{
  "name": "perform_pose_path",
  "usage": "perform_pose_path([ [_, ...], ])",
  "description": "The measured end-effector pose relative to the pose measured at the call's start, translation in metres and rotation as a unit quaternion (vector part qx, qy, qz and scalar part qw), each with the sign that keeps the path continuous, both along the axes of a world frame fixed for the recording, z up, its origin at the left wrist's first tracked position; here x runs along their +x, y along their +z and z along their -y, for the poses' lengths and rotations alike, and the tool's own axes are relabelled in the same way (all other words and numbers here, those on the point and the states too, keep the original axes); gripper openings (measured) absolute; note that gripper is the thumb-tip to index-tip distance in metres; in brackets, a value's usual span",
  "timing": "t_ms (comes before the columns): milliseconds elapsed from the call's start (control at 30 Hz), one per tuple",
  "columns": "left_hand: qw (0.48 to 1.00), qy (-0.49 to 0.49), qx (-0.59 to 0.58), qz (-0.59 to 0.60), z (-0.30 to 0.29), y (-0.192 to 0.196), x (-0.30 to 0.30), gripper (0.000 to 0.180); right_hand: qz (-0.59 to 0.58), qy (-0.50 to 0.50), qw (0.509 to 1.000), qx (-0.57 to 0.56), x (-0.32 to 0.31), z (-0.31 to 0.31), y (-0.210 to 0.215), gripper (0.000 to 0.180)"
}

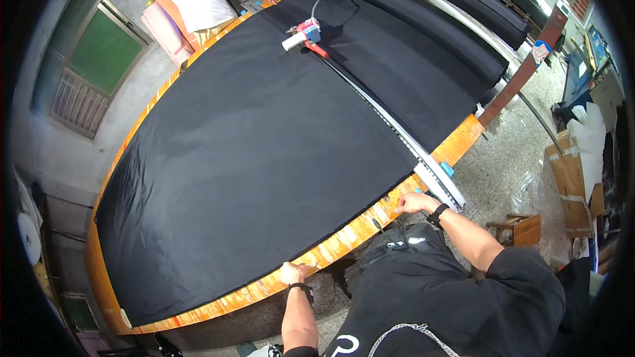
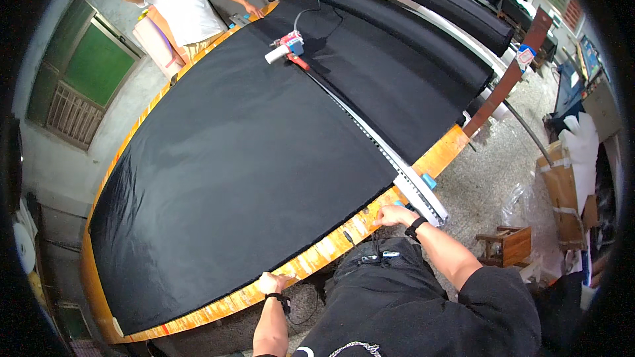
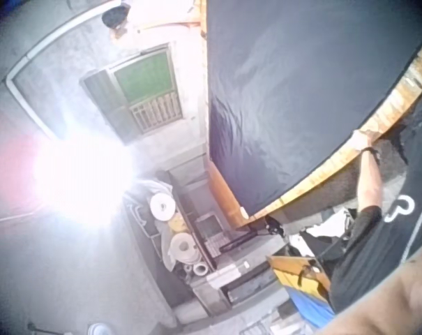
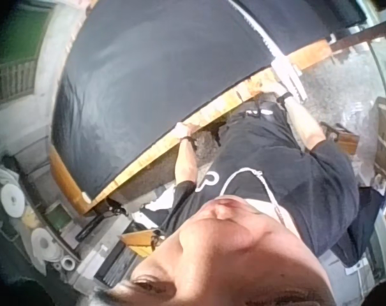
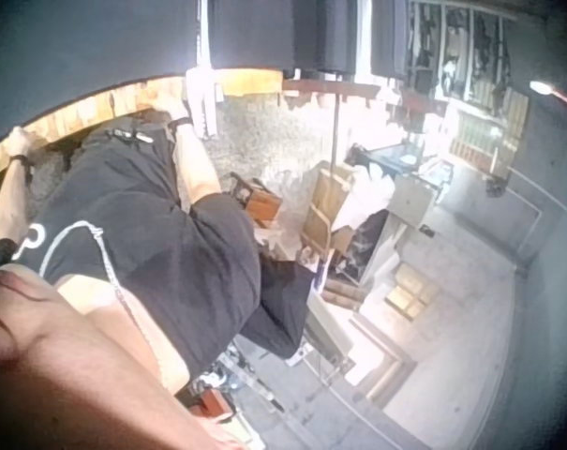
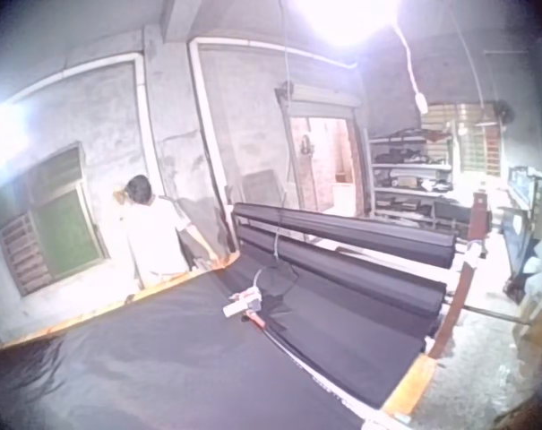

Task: Pulling a large sheet of black leather across a cutting table and using a sliding blade to cut it to size.

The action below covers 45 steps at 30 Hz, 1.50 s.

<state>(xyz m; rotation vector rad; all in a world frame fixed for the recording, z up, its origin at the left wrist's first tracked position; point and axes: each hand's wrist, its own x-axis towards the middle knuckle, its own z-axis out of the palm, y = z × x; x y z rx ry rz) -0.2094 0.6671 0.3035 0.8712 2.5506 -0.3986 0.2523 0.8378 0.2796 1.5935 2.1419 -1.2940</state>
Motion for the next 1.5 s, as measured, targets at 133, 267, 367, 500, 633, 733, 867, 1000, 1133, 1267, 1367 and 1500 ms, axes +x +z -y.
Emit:
perform_pose_path([
  [133,0.999,-0.023,-0.028,0.02,-0.01,0.011,-0.002,0.074,-0.002,-0.031,0.999,-0.036,-0.003,0.004,-0.013,0.047],
  [267,0.997,-0.01,-0.073,-0.01,-0.008,0.001,-0.005,0.08,0.032,0.042,0.999,-0.007,-0.016,0.009,-0.007,0.048],
  [367,0.999,-0.016,-0.05,-0.002,-0.007,0.004,0.001,0.079,0.072,0.089,0.993,0.002,-0.015,0.009,-0.015,0.053],
  [500,0.999,-0.013,-0.04,0.002,-0.001,0.004,-0.002,0.081,0.075,0.112,0.991,0.001,-0.019,0.005,-0.012,0.055],
  [633,0.999,-0.016,-0.037,0.007,-0.003,0.007,0.0,0.081,0.086,0.111,0.99,-0.033,-0.02,0.0,-0.005,0.057],
  [733,0.999,-0.008,-0.035,0.016,-0.002,0.005,-0.004,0.081,0.089,0.104,0.989,-0.052,-0.022,-0.004,0.001,0.058],
  [867,0.999,0.001,-0.033,0.008,-0.002,0.003,-0.004,0.082,0.079,0.096,0.989,-0.073,-0.024,-0.007,0.007,0.058],
  [1000,0.999,0.003,-0.036,0.01,-0.003,0.004,-0.003,0.082,0.085,0.097,0.989,-0.073,-0.023,-0.009,-0.004,0.059],
  [1133,0.999,0.006,-0.045,0.012,-0.007,0.01,0.001,0.082,0.087,0.107,0.987,-0.081,-0.022,-0.013,-0.011,0.063],
  [1267,0.999,0.003,-0.032,0.002,-0.003,0.006,-0.001,0.082,0.071,0.094,0.988,-0.101,-0.021,-0.017,-0.011,0.067],
  [1367,0.999,0.009,-0.041,0.0,-0.001,0.001,-0.004,0.083,0.074,0.098,0.986,-0.115,-0.025,-0.018,0.003,0.068],
  [1500,0.999,0.007,-0.033,0.0,-0.002,0.003,-0.003,0.083,0.075,0.108,0.986,-0.102,-0.017,-0.015,-0.009,0.067],
])
